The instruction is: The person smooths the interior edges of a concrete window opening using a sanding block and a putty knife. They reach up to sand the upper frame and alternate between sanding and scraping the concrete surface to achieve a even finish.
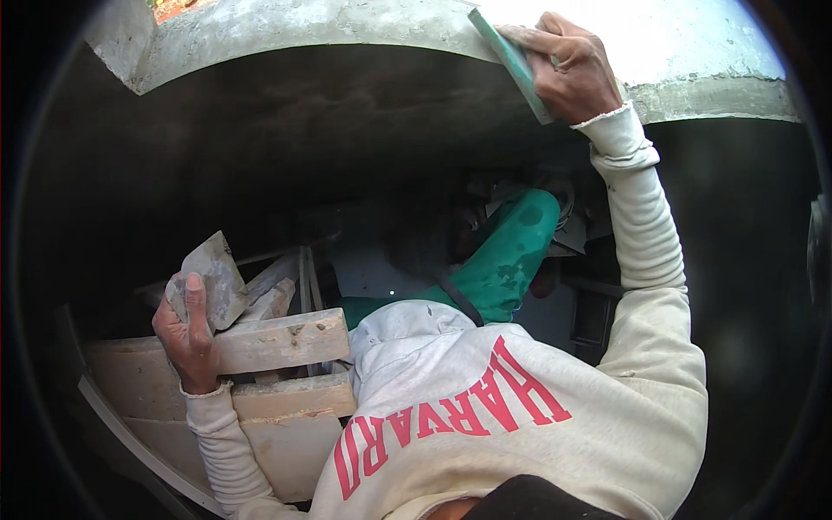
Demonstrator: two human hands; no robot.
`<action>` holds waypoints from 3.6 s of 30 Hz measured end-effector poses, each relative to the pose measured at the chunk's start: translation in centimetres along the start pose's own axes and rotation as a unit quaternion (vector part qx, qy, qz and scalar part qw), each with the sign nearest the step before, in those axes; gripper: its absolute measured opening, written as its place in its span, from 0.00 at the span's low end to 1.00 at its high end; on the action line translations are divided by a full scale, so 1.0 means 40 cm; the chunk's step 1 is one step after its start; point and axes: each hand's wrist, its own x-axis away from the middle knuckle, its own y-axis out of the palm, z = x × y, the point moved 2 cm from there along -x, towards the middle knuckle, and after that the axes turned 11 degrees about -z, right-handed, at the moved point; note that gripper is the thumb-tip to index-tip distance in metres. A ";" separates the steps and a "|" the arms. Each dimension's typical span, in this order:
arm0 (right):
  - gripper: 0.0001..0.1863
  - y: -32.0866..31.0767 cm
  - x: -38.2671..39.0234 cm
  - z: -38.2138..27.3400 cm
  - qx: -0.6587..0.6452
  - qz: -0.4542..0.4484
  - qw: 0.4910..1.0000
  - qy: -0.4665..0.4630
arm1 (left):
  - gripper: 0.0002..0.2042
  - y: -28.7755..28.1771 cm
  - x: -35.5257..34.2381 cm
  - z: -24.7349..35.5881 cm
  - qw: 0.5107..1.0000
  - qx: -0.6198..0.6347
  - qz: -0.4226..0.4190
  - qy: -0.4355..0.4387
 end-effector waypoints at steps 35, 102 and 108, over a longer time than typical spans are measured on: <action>0.16 0.051 0.279 0.417 0.117 0.032 0.984 0.127 | 0.16 0.014 0.005 -0.021 0.999 -0.025 0.031 -0.003; 0.20 0.253 0.353 0.551 -0.022 0.633 0.702 0.326 | 0.23 0.022 0.029 0.035 0.978 -0.129 0.147 -0.070; 0.19 0.372 0.375 0.487 -0.254 0.633 0.648 0.340 | 0.21 0.070 0.016 0.076 0.976 -0.134 0.167 -0.035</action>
